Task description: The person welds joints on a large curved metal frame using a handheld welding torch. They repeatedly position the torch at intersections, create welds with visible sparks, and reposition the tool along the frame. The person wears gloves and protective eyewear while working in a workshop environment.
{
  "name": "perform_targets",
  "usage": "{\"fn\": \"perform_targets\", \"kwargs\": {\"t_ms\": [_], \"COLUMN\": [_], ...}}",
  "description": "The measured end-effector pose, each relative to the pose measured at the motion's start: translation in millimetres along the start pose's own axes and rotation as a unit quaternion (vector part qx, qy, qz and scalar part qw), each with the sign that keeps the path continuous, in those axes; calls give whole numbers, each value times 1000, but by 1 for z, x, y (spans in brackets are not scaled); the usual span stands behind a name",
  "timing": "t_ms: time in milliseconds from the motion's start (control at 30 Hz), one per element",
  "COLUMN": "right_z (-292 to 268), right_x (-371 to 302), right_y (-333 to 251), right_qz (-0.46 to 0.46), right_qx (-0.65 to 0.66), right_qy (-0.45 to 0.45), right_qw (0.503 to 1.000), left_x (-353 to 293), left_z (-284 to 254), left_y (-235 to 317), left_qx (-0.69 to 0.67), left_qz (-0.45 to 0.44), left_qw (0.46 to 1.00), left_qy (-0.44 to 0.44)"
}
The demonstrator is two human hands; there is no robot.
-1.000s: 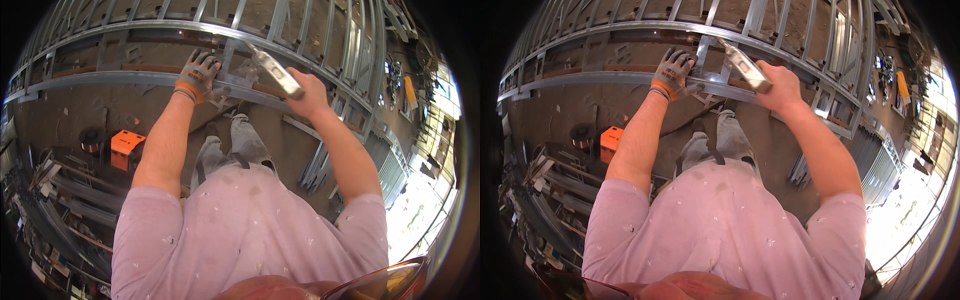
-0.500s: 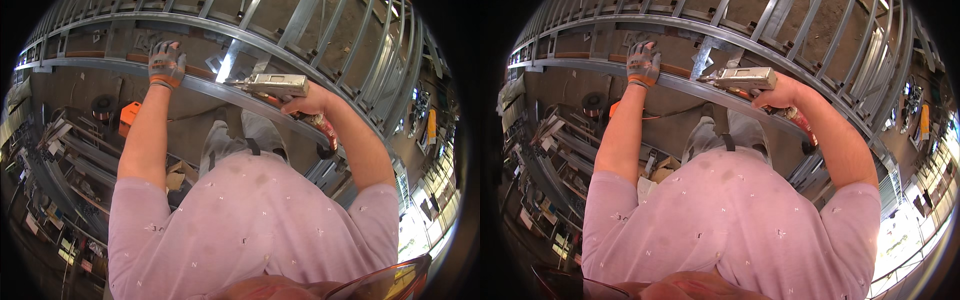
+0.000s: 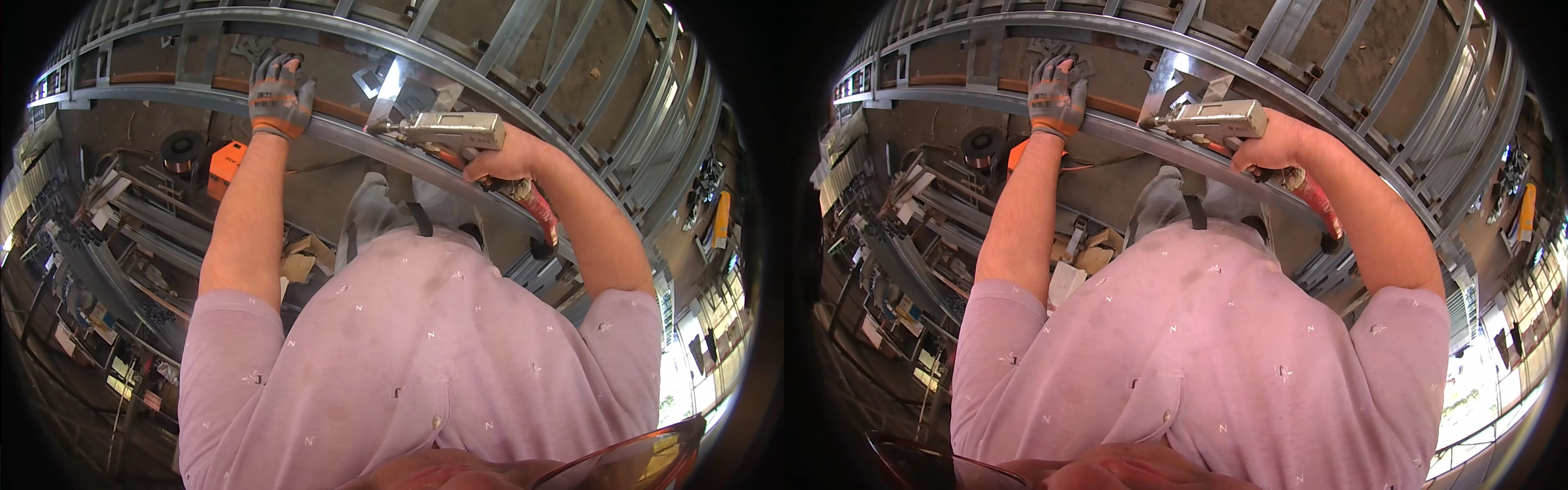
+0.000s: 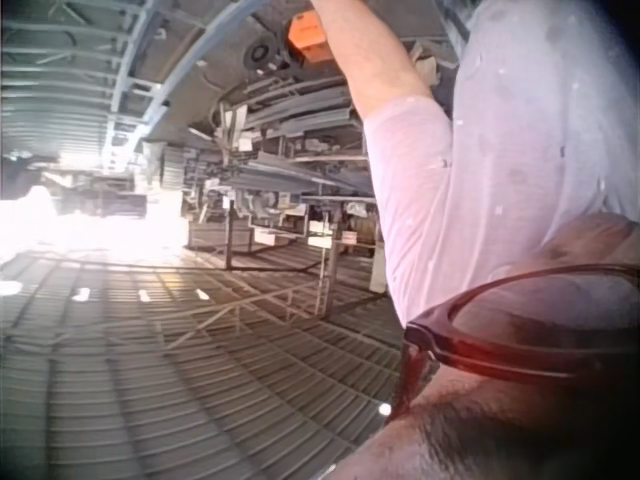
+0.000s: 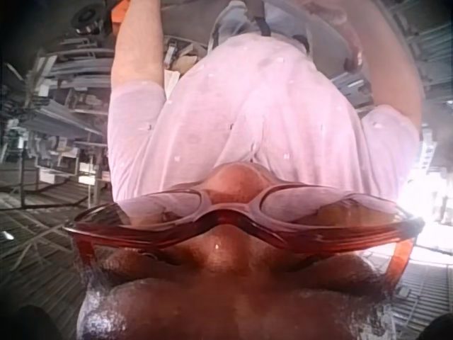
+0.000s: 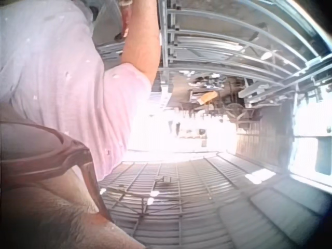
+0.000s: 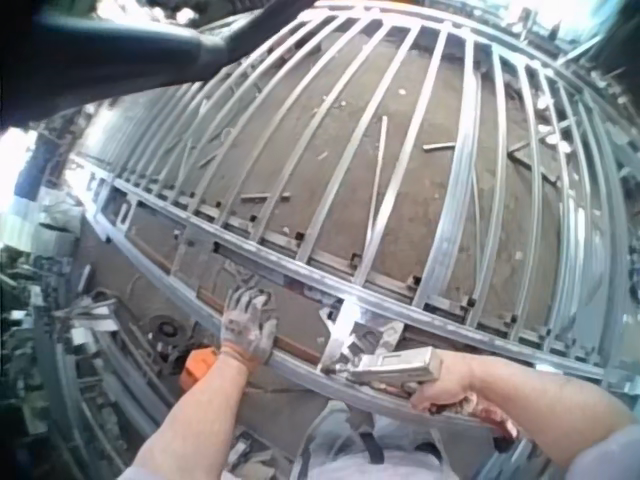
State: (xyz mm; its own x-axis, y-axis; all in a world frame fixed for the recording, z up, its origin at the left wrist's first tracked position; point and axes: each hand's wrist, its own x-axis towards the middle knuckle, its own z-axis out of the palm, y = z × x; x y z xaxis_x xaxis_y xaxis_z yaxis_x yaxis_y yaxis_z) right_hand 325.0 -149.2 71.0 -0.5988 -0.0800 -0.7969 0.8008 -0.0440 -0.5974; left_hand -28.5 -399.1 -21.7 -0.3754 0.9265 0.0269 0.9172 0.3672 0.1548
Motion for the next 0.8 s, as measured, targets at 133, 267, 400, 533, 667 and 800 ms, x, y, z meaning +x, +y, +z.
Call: {"fn": "perform_targets", "kwargs": {"t_ms": [133, 267, 400, 533, 667, 800], "right_z": [-5, -6, -5, -6, -7, -8], "right_x": [1, 0, -1, 1, 0, 2], "right_y": [-10, -14, -14, -12, -12, -6], "right_qz": [27, 44, 48, 54, 57, 56], "right_qx": [16, 38, 34, 32, 25, 11], "right_qy": [-16, -22, -5, -10, -10, -14], "right_qw": [999, 998, 998, 998, 998, 998], "left_x": [2, 1, 1, -1, 0, -2], "left_z": [-4, -6, -6, -5, -4, -5], "left_y": [2, 3, 3, 0, 0, 0], "left_qx": [-7, -34, -19, -28, -29, -9], "left_qz": [-2, 9, 4, 2, -6, 9], "left_qw": [1000, 999, 999, 999, 999, 999], "left_qy": [10, 32, 28, 21, 22, 36]}}
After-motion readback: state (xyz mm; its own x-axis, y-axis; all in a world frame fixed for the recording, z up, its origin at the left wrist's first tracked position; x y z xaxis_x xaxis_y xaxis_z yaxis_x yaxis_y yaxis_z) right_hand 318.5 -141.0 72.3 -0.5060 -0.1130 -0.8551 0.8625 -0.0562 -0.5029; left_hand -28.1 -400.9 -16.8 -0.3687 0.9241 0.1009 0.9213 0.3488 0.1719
